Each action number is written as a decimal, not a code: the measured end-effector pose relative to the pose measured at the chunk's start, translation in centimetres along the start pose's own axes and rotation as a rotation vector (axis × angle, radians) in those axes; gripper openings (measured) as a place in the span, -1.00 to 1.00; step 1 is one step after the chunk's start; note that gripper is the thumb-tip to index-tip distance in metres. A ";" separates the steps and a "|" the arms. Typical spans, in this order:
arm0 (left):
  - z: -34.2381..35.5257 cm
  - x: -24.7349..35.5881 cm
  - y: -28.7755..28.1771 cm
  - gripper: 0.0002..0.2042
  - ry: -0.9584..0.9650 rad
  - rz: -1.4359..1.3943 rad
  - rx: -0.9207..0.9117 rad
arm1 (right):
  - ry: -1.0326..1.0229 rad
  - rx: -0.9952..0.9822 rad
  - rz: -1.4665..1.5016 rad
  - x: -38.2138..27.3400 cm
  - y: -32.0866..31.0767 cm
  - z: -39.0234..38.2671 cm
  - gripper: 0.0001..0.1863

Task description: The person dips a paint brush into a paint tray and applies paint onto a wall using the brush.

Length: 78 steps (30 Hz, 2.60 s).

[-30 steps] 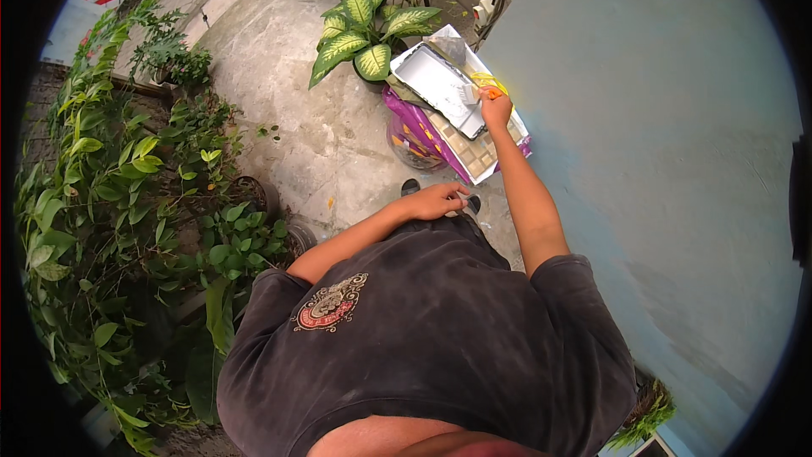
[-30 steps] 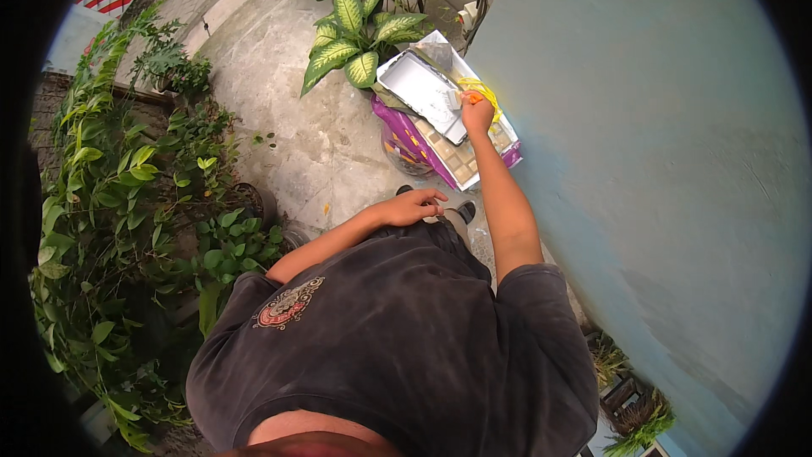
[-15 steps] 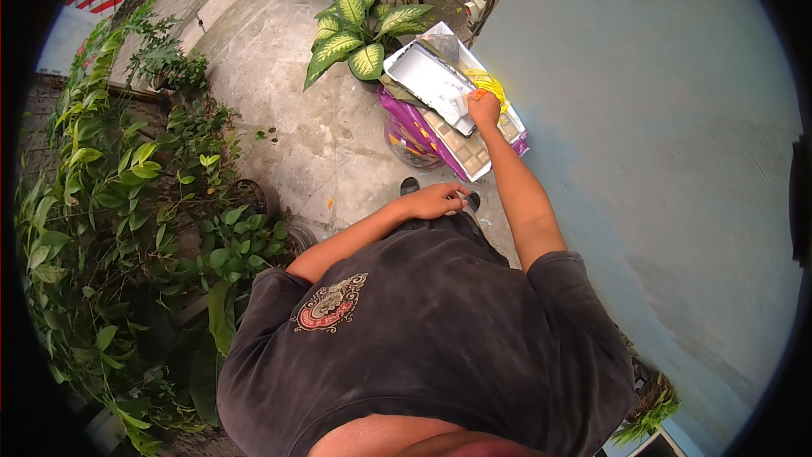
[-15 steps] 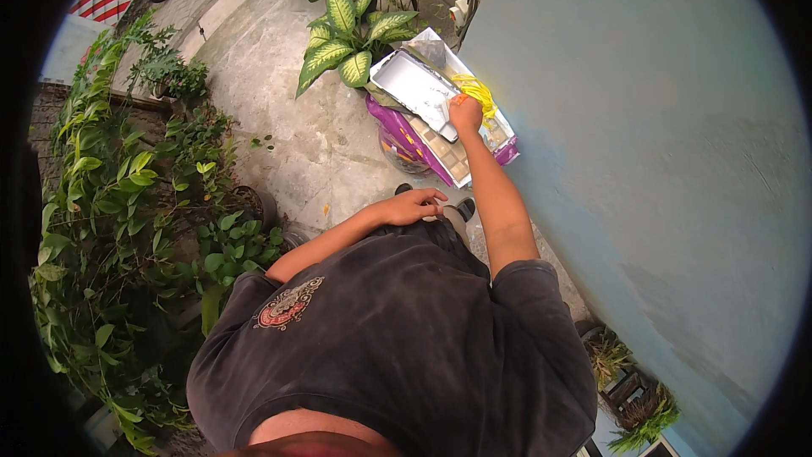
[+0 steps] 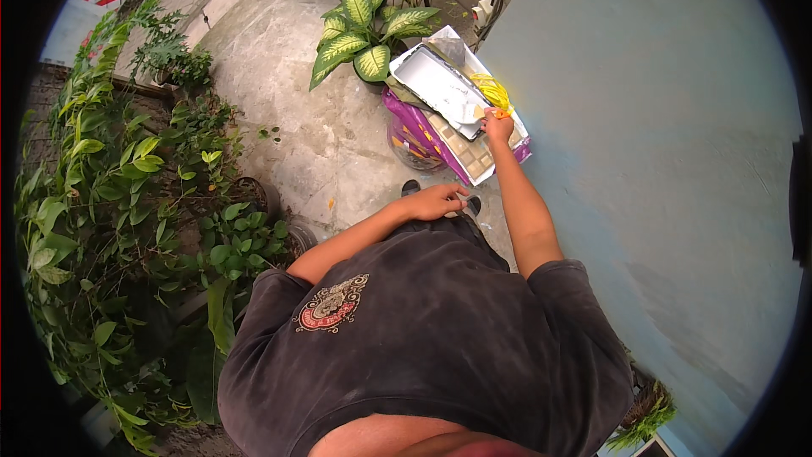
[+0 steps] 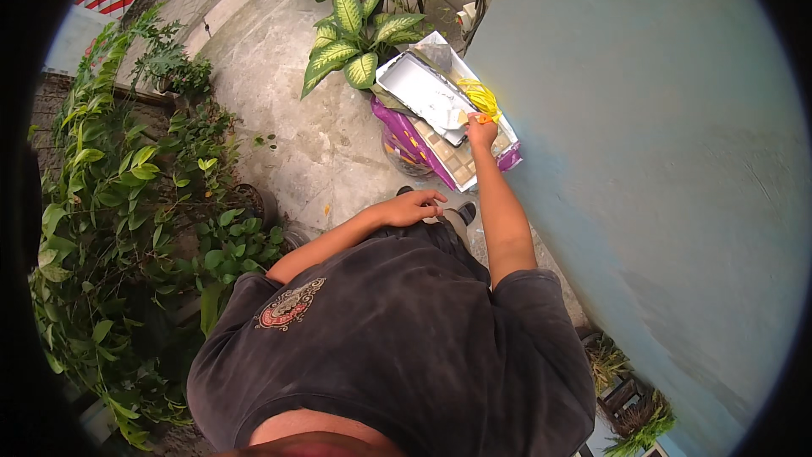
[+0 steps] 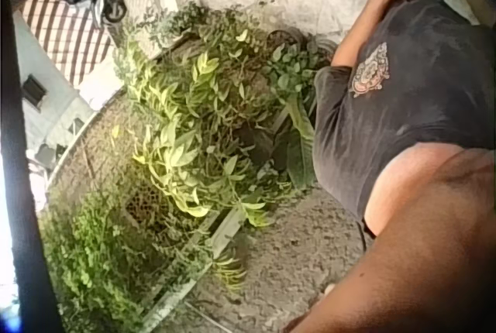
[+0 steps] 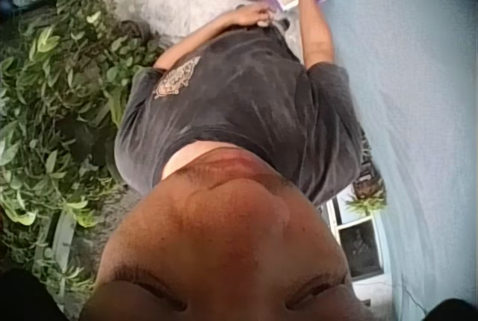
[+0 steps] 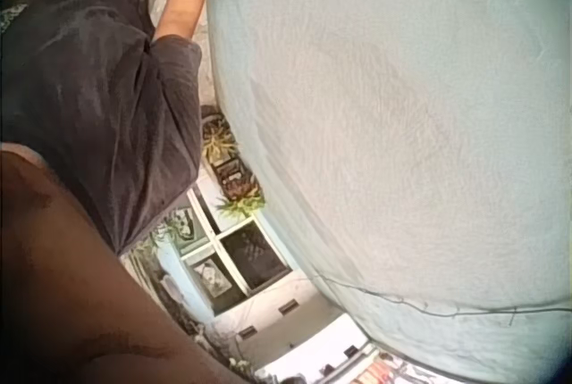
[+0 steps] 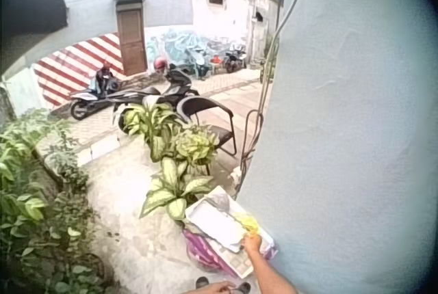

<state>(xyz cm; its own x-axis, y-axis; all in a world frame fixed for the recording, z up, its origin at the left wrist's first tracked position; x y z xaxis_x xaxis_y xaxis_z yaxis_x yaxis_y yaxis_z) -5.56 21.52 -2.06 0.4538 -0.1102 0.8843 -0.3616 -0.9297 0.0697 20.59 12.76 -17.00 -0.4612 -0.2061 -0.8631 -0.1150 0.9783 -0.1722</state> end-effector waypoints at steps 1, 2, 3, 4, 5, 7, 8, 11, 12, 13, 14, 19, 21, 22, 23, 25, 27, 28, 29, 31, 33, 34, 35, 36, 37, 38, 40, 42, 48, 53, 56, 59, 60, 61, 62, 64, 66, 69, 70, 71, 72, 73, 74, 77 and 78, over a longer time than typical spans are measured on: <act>0.2 -0.1 0.1 -0.55 0.012 0.000 -0.008 | -0.096 0.010 -0.092 0.4 -0.3 0.1 -0.90; 0.4 -0.1 0.2 -0.55 0.013 0.004 -0.019 | -0.192 0.024 -0.185 0.7 -0.7 0.3 -0.89; 0.2 -0.7 0.1 -0.55 0.013 0.010 -0.006 | -0.488 0.099 -0.418 -0.3 0.3 -1.3 -0.88; 0.3 -0.8 0.3 -0.55 0.021 0.023 -0.006 | -0.484 0.100 -0.419 -0.7 0.8 -1.9 -0.88; 0.3 -1.0 0.4 -0.55 0.019 0.023 -0.011 | -0.517 0.089 -0.494 -1.3 1.3 -2.5 -0.86; 0.3 -1.1 0.5 -0.57 0.021 -0.012 -0.029 | -0.559 0.024 -0.664 -2.7 2.5 -3.9 -0.85; 0.2 -1.2 0.6 -0.57 0.018 -0.010 -0.027 | -0.558 0.021 -0.661 -3.3 2.9 -4.8 -0.85; 0.0 -0.8 0.7 -0.58 0.016 -0.001 -0.035 | -0.736 -0.077 -0.828 -3.7 3.7 -6.6 -0.88; 0.0 -0.7 0.7 -0.58 0.010 -0.002 -0.036 | -0.736 -0.072 -0.829 -3.3 3.6 -6.8 -0.88; 0.0 -0.6 0.7 -0.58 0.004 -0.004 -0.036 | -0.815 -0.092 -0.860 -3.1 3.7 -7.1 -0.90; 0.1 -0.5 0.6 -0.58 0.008 -0.002 -0.039 | -0.893 -0.113 -0.891 -2.8 3.7 -7.5 -0.91; 0.2 -0.8 0.6 -0.58 0.034 0.020 -0.010 | -0.862 -0.086 -0.787 -3.4 3.3 -8.5 -0.90; 0.2 -0.5 0.7 -0.58 0.036 0.015 -0.017 | -0.532 0.044 -0.530 -3.6 1.8 -7.3 -0.88; 0.2 -0.3 0.8 -0.58 0.035 0.010 -0.026 | -0.532 0.055 -0.526 -3.6 1.3 -6.9 -0.88; 0.3 -0.5 0.9 -0.58 0.037 0.018 -0.035 | -0.552 0.083 -0.402 -3.6 0.6 -6.6 -0.87; 0.6 -0.8 1.6 -0.56 0.115 -0.066 -0.002 | -0.576 0.113 -0.258 -3.8 -0.3 -6.4 -0.86; 1.0 -1.1 2.3 -0.56 0.111 -0.063 -0.032 | -0.570 0.126 -0.193 -3.9 -1.1 -6.5 -0.87; 1.1 -1.1 2.6 -0.57 0.104 -0.064 -0.051 | -0.565 0.128 -0.129 -4.0 -1.5 -6.8 -0.87; 1.3 -1.1 3.0 -0.57 0.098 -0.060 -0.063 | -0.564 0.141 -0.126 -4.0 -2.0 -7.0 -0.87; 1.8 -1.2 3.5 -0.56 0.096 -0.050 -0.090 | -0.175 0.090 0.199 -2.9 -3.4 -7.7 -0.84; 2.2 -0.9 4.4 -0.56 0.098 -0.026 -0.132 | -0.089 0.111 0.318 -1.5 -6.2 -9.3 -0.81; 2.4 -0.5 4.7 -0.56 0.086 -0.004 -0.144 | -0.009 0.116 0.436 -0.3 -8.0 -9.5 -0.78; 2.7 -0.2 5.1 -0.56 0.075 0.022 -0.160 | 0.031 0.117 0.482 1.1 -10.0 -10.2 -0.75; 3.0 0.0 5.5 -0.56 0.081 0.045 -0.187 | 0.068 0.119 0.531 2.4 -12.0 -11.3 -0.73; 3.5 -0.1 6.0 -0.57 0.059 0.080 -0.227 | 0.120 0.128 0.584 3.3 -14.0 -12.8 -0.72; 4.0 0.0 6.6 -0.59 0.040 0.119 -0.272 | 0.167 0.142 0.641 4.2 -16.1 -14.3 -0.70; 4.7 1.0 8.5 -0.59 0.054 0.161 -0.344 | 0.211 0.169 0.877 6.7 -20.5 -17.0 -0.66; 5.7 0.7 11.1 -0.59 0.064 0.178 -0.421 | 0.213 0.207 1.096 10.0 -25.1 -19.5 -0.66; 6.3 -0.2 22.1 -0.62 -0.022 0.159 -0.659 | -0.007 0.385 1.364 12.1 -37.8 -30.3 -0.71; 6.6 -2.8 31.8 -0.61 -0.005 0.269 -0.881 | -0.234 0.578 1.389 13.9 -48.1 -40.8 -0.70; 7.7 -6.1 36.3 -0.61 -0.022 0.441 -0.974 | -0.326 0.699 1.372 15.5 -52.1 -46.7 -0.73; 8.0 -7.3 39.6 -0.64 -0.061 0.708 -1.129 | -0.371 0.812 1.377 18.1 -54.8 -51.4 -0.75; 7.9 -8.0 40.2 -0.66 -0.080 0.839 -1.229 | -0.375 0.865 1.383 19.2 -55.4 -52.8 -0.73; 8.1 -8.3 40.8 -0.68 -0.094 0.820 -1.257 | -0.376 0.915 1.389 20.1 -55.9 -54.1 -0.72; 8.2 -8.7 41.1 -0.68 -0.094 0.831 -1.267 | -0.383 0.926 1.395 20.9 -56.1 -55.1 -0.72; 8.2 -8.1 42.4 -0.67 0.027 0.834 -1.321 | -0.360 1.014 1.421 22.7 -56.7 -57.0 -0.69; 8.8 -7.9 44.2 -0.68 0.067 0.898 -1.348 | -0.381 1.037 1.451 24.5 -57.6 -58.0 -0.71; 9.4 -8.1 46.2 -0.68 0.129 0.982 -1.385 | -0.409 1.083 1.493 26.5 -58.4 -58.4 -0.74; 9.8 -7.9 47.1 -0.67 0.150 1.000 -1.399 | -0.414 1.110 1.502 26.8 -58.8 -58.4 -0.74; 10.5 -7.7 48.2 -0.67 0.154 1.009 -1.408 | -0.423 1.120 1.507 27.0 -59.4 -58.2 -0.74; 10.7 -7.1 49.4 -0.69 0.159 1.125 -1.413 | -0.439 1.146 1.523 27.3 -59.7 -58.4 -0.75; 11.0 -6.5 50.5 -0.71 0.168 1.238 -1.406 | -0.455 1.163 1.535 27.4 -60.4 -58.2 -0.76; 11.6 -5.8 51.5 -0.72 0.178 1.349 -1.396 | -0.462 1.178 1.535 27.4 -61.2 -57.9 -0.76; 16.7 -6.8 53.4 -0.77 0.222 1.191 -1.465 | -0.473 1.216 1.546 26.9 -63.2 -57.3 -0.79; 18.1 -6.4 54.8 -0.77 0.203 1.129 -1.508 | -0.481 1.244 1.537 27.0 -64.1 -57.4 -0.80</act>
<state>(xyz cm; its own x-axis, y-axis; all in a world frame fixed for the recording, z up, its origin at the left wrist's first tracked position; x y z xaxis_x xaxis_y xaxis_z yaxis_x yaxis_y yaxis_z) -13.52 -35.14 -12.23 -0.5211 -0.2221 0.8241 -0.7435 0.5921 -0.3106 -35.00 -56.70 -1.96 0.6774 0.4548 -0.5782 0.7036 -0.1711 0.6897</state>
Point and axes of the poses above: each hand's wrist, its own z-axis towards the middle knuckle, its own y-axis out of the palm, x = y × z, the point moved 3 cm from there along z, towards the middle knuckle
